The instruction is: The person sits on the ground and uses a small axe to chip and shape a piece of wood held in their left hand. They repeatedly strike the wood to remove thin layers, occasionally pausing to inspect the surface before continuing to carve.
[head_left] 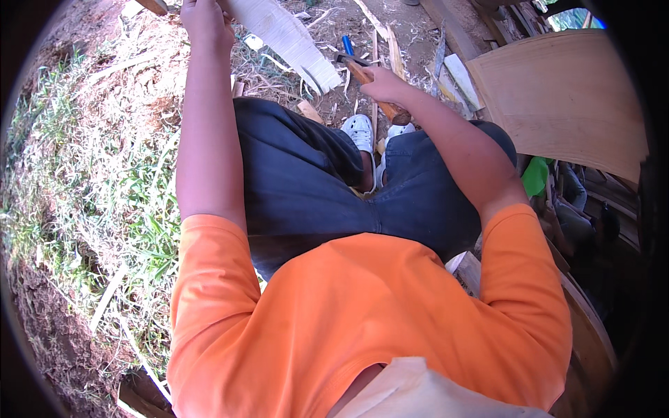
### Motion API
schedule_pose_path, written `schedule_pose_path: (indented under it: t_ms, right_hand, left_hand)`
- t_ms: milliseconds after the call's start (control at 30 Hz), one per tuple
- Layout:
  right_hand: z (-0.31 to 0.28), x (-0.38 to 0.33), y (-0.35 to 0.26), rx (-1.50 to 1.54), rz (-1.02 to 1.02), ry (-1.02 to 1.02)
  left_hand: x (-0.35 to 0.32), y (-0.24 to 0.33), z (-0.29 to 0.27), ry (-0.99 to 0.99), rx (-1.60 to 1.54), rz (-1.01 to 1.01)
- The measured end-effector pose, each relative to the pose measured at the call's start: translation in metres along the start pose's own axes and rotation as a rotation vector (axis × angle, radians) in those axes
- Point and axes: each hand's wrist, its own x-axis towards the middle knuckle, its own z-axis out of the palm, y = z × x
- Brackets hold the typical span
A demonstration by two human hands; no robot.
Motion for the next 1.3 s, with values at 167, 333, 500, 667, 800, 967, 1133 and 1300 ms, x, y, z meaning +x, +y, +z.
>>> schedule_pose_path:
  t_ms: [167, 333, 500, 667, 800, 967, 1133, 1300]
  right_hand:
    - [0.053, -0.003, 0.012, -0.161, -0.13, 0.013]
    - [0.013, -0.008, -0.025, 0.519, -0.159, 0.057]
    - [-0.066, -0.053, -0.076, 1.183, -0.321, -0.318]
    - [-0.087, -0.062, -0.071, 1.037, -0.384, -0.511]
    - [-0.107, -0.071, -0.076, 0.743, -0.527, -0.568]
    - [-0.086, -0.092, -0.085, 0.098, -0.611, -0.197]
    - [-0.065, -0.09, -0.089, 0.183, -0.617, 0.005]
    - [-0.051, -0.091, -0.096, 0.311, -0.625, 0.138]
  left_hand:
    - [0.003, -0.007, -0.006, -0.075, 0.016, -0.012]
    - [-0.019, -0.005, 0.02, -0.074, 0.092, -0.107]
    - [-0.028, -0.004, 0.029, -0.154, 0.105, -0.226]
    - [-0.024, -0.006, 0.037, -0.298, 0.039, -0.374]
    - [-0.036, 0.002, 0.052, -0.297, 0.156, -0.401]
    - [-0.053, -0.009, 0.068, -0.277, 0.389, -0.152]
    - [-0.042, -0.018, 0.058, -0.183, 0.409, -0.16]
    - [-0.039, -0.01, 0.057, -0.136, 0.436, -0.242]
